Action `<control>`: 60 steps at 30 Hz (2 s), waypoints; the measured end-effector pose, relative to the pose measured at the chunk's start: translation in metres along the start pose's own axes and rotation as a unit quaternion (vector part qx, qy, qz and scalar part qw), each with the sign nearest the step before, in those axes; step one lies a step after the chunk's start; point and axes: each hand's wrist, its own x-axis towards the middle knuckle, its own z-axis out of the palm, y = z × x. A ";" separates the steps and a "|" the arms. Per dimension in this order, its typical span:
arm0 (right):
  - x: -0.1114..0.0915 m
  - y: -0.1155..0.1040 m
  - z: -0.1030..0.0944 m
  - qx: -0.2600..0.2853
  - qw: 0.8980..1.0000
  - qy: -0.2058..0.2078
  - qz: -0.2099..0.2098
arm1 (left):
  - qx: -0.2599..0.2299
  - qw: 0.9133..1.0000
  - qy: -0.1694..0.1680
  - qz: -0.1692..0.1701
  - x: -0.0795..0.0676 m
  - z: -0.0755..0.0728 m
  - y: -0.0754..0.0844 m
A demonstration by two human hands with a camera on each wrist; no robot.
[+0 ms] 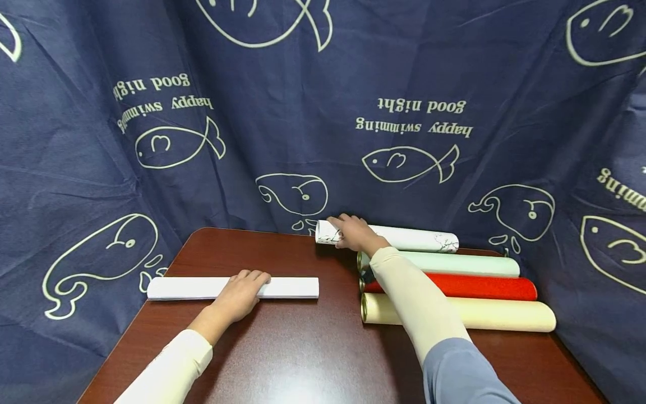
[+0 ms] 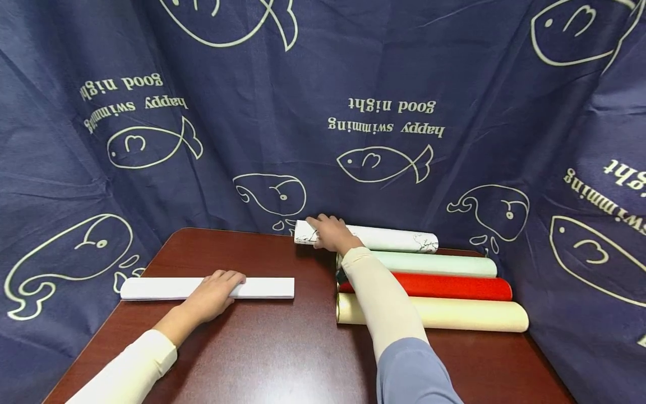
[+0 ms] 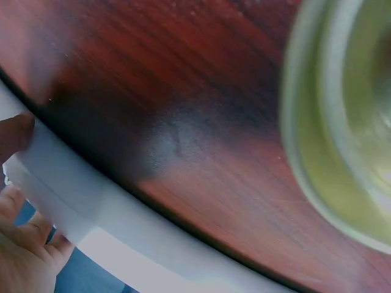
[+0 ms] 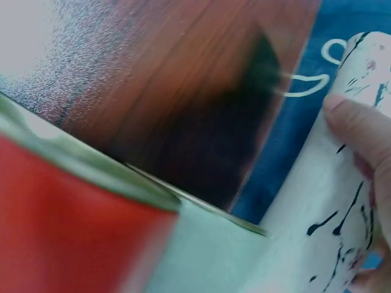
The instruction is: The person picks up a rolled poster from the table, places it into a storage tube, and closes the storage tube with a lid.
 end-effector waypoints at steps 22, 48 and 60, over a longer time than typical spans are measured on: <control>-0.118 0.008 -0.068 -0.051 0.984 0.145 -0.091 | -0.060 0.998 -0.003 0.020 0.007 -0.017 0.004; -0.251 -0.037 -0.034 -0.022 0.966 0.230 -0.117 | -0.107 0.969 0.098 0.201 -0.015 -0.088 0.052; -0.262 -0.050 -0.018 0.002 0.955 0.278 -0.107 | -0.064 0.970 0.113 0.206 -0.014 -0.090 0.084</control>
